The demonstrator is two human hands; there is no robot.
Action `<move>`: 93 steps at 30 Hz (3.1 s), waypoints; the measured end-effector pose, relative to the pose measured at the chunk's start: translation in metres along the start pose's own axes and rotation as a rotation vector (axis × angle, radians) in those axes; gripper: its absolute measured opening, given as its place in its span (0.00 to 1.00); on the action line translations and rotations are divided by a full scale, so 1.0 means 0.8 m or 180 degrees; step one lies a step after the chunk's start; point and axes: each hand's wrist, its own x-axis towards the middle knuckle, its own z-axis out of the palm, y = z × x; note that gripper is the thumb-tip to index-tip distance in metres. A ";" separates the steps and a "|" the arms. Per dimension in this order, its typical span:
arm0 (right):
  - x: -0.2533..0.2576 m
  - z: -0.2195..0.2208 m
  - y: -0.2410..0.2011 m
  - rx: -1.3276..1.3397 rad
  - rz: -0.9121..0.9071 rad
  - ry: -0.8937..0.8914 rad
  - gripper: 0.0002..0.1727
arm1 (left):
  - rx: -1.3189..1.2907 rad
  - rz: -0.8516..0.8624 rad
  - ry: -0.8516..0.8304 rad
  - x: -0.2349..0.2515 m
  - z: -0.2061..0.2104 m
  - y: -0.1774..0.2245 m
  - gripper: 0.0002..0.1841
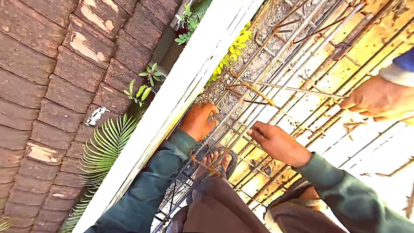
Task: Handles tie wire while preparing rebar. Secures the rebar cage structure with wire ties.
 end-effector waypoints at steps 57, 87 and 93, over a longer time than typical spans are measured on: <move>0.016 -0.003 0.016 -0.0024 -0.0037 0.0623 0.12 | -0.0958 -0.1059 -0.0105 -0.013 0.019 0.000 0.19; 0.053 -0.022 -0.003 0.2078 0.1341 -0.0622 0.13 | -0.0672 -0.1524 -0.0229 -0.029 -0.014 0.049 0.21; 0.052 -0.042 -0.016 0.1369 0.1494 -0.0566 0.13 | -0.0271 -0.1460 -0.0758 -0.032 -0.007 0.057 0.21</move>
